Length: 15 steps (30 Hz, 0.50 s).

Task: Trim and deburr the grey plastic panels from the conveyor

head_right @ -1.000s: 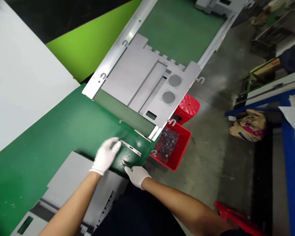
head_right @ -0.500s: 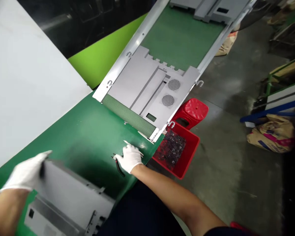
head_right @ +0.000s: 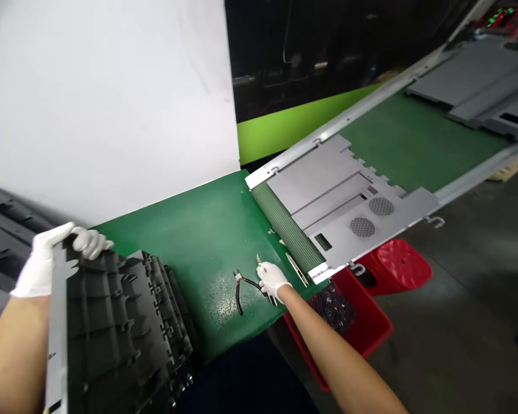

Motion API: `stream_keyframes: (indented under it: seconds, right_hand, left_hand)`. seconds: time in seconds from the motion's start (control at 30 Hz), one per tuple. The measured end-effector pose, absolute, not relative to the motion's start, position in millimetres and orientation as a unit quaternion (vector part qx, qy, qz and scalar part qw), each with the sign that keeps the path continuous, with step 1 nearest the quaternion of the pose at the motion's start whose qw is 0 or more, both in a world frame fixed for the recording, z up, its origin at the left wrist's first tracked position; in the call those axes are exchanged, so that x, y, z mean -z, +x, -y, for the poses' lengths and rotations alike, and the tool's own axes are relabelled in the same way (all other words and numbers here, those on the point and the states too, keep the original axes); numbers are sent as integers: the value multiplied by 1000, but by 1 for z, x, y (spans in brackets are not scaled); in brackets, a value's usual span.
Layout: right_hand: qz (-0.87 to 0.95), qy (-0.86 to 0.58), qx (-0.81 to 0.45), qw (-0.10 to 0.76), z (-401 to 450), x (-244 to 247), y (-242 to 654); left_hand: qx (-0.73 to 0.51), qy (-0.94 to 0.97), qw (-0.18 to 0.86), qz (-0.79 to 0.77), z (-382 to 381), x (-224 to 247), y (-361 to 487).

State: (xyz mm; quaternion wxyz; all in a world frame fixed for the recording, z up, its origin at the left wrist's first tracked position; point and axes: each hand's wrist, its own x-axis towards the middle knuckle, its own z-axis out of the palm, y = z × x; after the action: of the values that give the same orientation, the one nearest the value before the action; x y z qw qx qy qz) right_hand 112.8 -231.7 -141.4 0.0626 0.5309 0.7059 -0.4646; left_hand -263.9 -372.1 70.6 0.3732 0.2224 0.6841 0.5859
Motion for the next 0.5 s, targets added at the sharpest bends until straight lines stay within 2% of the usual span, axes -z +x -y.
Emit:
stream_keyframes:
  seconds: [0.13,0.2,0.37,0.5]
  right_hand:
    - [-534,397,746,17,272,88,96]
    - [-442,336,832,-4,293,55,85]
    - [-496,271,824,48,328,-25,58]
    - [-489,266,820,134,343,-66,42]
  left_hand:
    - [-620,214,399,-640,373,-62,-266]
    - [-633,213,399,-628,372,-58,-262]
    - [-666,199,329,-640,377,-56,-252]
    - [-677,202,339,-621,384,-55,-251]
